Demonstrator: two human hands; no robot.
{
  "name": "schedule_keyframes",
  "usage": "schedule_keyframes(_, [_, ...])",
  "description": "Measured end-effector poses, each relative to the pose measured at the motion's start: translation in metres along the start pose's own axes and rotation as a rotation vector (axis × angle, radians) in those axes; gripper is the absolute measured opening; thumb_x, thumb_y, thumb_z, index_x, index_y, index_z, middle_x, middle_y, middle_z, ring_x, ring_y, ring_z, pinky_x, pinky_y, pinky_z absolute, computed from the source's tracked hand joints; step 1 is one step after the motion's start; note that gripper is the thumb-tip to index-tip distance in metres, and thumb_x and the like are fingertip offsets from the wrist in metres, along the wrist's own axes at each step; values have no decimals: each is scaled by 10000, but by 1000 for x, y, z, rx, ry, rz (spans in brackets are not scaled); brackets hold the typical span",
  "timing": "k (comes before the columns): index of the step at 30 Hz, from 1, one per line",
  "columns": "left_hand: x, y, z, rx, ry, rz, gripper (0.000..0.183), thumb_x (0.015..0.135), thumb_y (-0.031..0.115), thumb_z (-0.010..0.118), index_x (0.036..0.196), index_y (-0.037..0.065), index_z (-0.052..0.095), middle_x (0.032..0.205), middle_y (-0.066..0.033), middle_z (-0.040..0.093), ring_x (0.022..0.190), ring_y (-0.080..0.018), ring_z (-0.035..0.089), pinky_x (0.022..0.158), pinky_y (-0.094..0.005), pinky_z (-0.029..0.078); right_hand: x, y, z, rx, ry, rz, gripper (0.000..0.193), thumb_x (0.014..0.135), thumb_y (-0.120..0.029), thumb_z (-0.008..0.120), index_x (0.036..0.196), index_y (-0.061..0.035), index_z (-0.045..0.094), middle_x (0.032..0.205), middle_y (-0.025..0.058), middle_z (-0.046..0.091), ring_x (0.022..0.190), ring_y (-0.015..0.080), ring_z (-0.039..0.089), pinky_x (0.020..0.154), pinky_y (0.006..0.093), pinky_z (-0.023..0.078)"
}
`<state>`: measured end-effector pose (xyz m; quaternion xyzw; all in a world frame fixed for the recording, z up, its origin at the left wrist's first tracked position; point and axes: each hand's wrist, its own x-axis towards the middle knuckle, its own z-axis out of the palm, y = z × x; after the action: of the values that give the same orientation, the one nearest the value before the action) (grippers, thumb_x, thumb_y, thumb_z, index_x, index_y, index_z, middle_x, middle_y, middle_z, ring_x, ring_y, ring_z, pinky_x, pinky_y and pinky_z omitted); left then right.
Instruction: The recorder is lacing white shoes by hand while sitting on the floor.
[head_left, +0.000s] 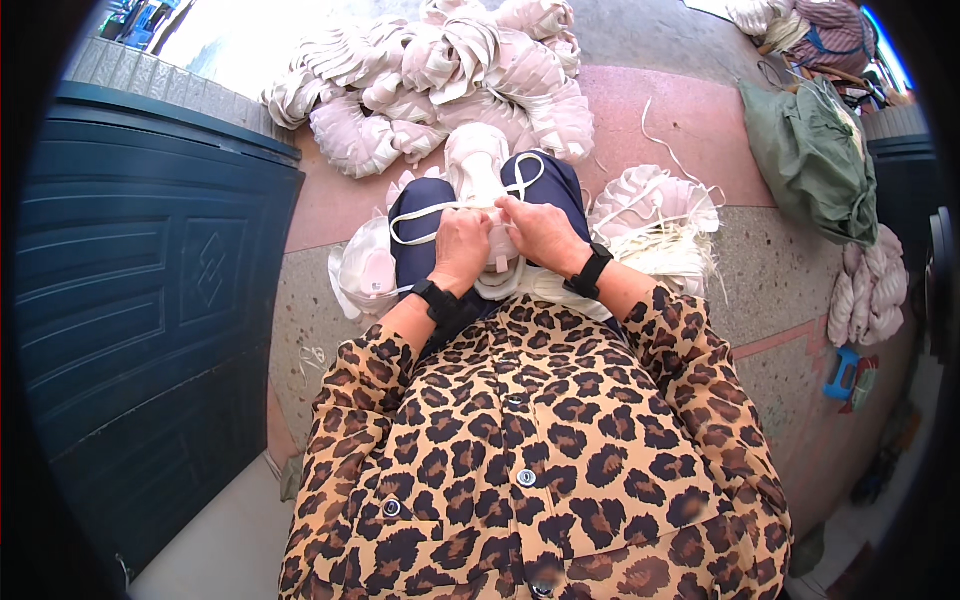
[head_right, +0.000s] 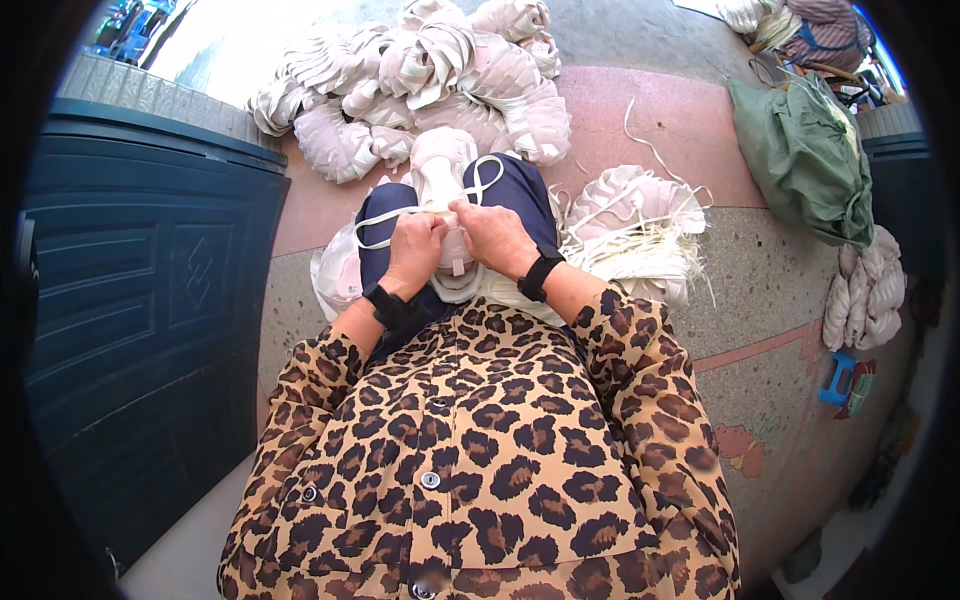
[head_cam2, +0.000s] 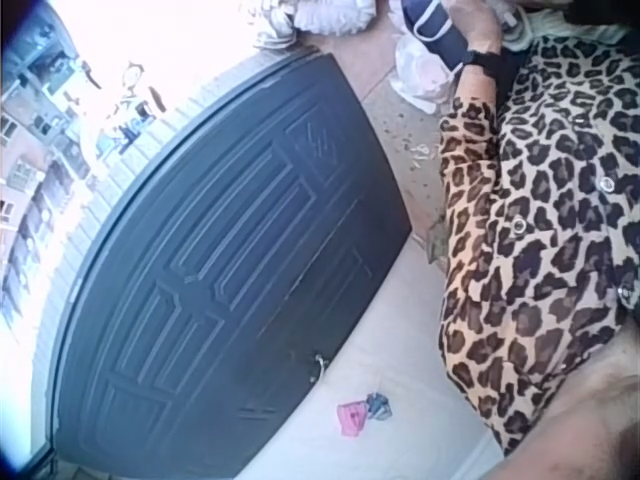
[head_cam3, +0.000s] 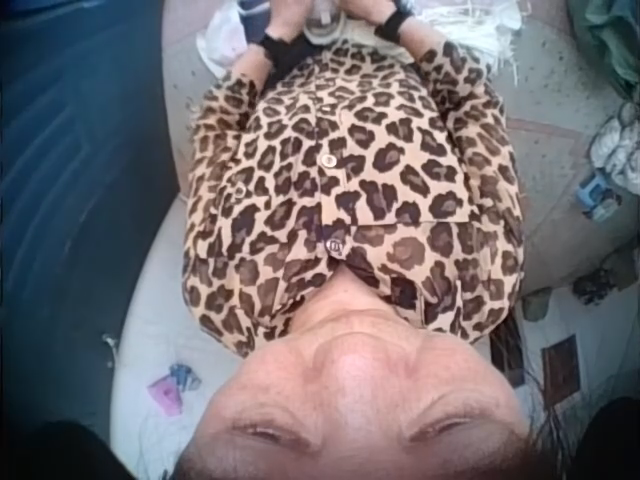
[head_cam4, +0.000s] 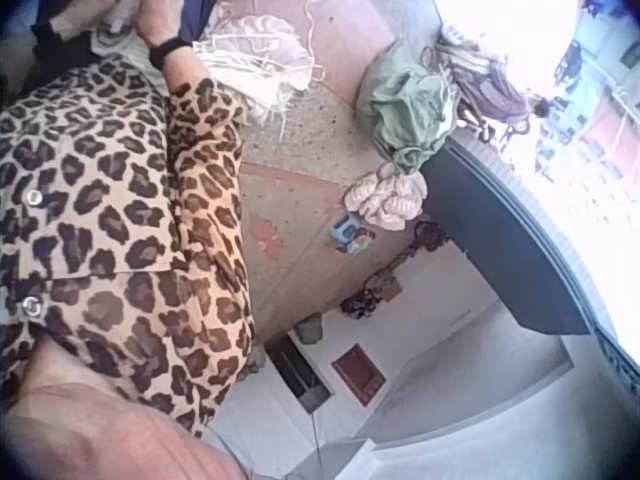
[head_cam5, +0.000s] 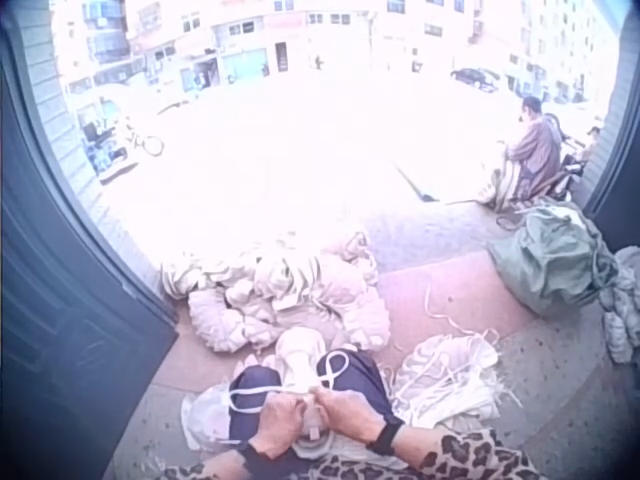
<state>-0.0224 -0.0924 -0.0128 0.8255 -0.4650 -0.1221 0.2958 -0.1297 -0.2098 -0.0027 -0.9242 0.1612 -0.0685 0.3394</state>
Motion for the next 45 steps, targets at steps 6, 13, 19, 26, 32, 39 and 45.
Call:
schedule_keyframes(6, [-2, 2, 2, -48, 9, -82, 190, 771, 49, 495, 949, -11, 517, 818, -217, 580, 786, -378, 545, 690, -439, 445, 1, 4, 3, 1, -45, 8, 335, 772, -90, 547, 1098, -50, 483, 818, 138, 629, 755, 315, 609, 640, 393, 482])
schedule_keyframes(13, [7, -7, 9, -179, -5, -195, 181, 764, 41, 507, 939, -5, 512, 797, -219, 583, 788, -374, 569, 689, -430, 452, 10, 8, 3, 55, -52, -30, 330, 774, -116, 555, 1092, -52, 494, 801, 185, 614, 760, 325, 604, 657, 417, 475])
schedule_keyframes(19, [11, -11, 1, -320, -86, -316, 245, 726, 57, 584, 954, -15, 528, 740, -104, 607, 685, -186, 598, 643, -282, 467, 18, 14, 0, 81, -188, -82, 300, 765, -98, 532, 1053, -31, 480, 802, 215, 603, 800, 347, 599, 679, 423, 465])
schedule_keyframes(26, [19, 8, -22, 66, -163, 162, 176, 736, 195, 620, 856, 69, 642, 765, -142, 615, 748, -315, 576, 682, -406, 452, 29, 18, -43, 797, -132, 120, 275, 807, -99, 556, 1033, 33, 473, 814, 23, 535, 725, 90, 500, 652, 234, 437])
schedule_keyframes(32, [56, 46, -41, -362, -256, 27, 194, 797, 170, 598, 738, -14, 613, 549, -77, 527, 513, -88, 456, 495, -260, 379, 21, 25, -58, 673, -15, 557, 192, 854, -139, 488, 931, 29, 537, 778, 130, 580, 752, 206, 558, 697, 304, 446])
schedule_keyframes(39, [67, 45, -57, -594, -248, -154, 249, 824, 198, 588, 691, -12, 595, 595, 30, 513, 571, -32, 409, 518, -209, 348, -1, 14, -2, 616, -50, 231, 145, 837, -57, 485, 897, 34, 580, 729, 130, 606, 671, 198, 583, 617, 303, 451])
schedule_keyframes(45, [68, 18, -56, -678, -183, -205, 224, 838, 192, 595, 719, 2, 599, 650, 12, 549, 603, -41, 453, 571, -194, 373, 4, 8, 4, 243, -11, 243, 146, 812, -112, 532, 820, 4, 620, 766, 155, 591, 710, 279, 585, 645, 325, 448])
